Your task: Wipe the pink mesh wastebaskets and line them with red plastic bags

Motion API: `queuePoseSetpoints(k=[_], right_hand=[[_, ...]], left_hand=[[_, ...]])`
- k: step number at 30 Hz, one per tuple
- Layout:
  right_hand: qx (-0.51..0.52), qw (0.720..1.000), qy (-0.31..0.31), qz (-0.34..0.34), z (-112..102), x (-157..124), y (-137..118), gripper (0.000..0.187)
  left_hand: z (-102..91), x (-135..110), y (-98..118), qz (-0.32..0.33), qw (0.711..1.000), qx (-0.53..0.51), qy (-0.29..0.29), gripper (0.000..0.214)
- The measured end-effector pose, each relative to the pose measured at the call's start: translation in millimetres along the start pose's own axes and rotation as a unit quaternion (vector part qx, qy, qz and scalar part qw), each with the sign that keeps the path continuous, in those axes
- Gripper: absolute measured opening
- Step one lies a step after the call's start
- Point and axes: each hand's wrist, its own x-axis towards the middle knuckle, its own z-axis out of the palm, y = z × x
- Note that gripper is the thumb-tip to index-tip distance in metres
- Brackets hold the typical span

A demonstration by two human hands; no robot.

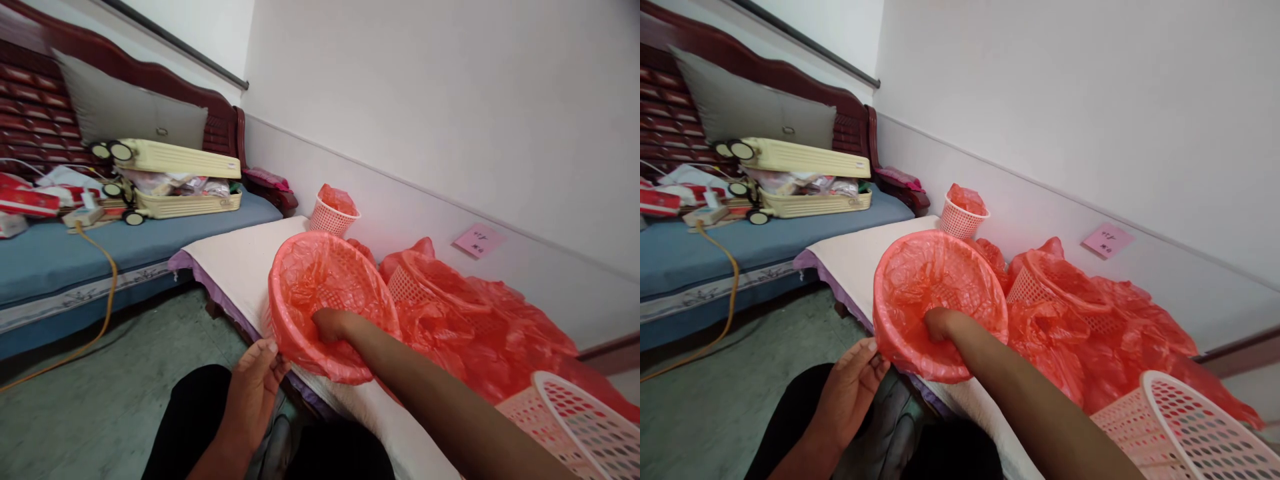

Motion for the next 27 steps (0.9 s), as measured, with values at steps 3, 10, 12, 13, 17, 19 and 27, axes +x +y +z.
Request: queuePoseSetpoints(k=[3, 10, 12, 13, 17, 19, 27], right_hand=[[-0.007, 0.999, -0.012, -0.032, -3, -4, 0, 0.015], [0.05, 0.994, 0.06, -0.071, -8, 0, 7, 0.014], [0.079, 0.987, 0.122, -0.065, -15, -2, 16, 0.013], [0.094, 0.98, 0.166, -0.06, -19, -5, 20, 0.013], [0.151, 0.915, 0.372, -0.023, -30, -31, 33, 0.019], [0.179, 0.868, 0.463, -0.015, -27, -47, 32, 0.021], [0.412, 0.572, 0.709, 0.0, 33, -91, 36, 0.011]], left_hand=[[5.4, -7, 5, -0.001, 0.998, 0.043, -0.054, 0.03], [34.5, -11, 16, 0.01, 0.98, 0.144, -0.139, 0.041], [38.2, -2, 17, 0.018, 0.983, 0.132, -0.124, 0.044], [38.6, 3, 18, 0.027, 0.985, 0.128, -0.116, 0.045], [34.8, 27, 26, 0.063, 0.987, 0.124, -0.082, 0.044], [32.6, 35, 29, 0.079, 0.985, 0.139, -0.07, 0.043], [32.7, 38, 28, 0.109, 0.975, 0.185, -0.058, 0.035]])
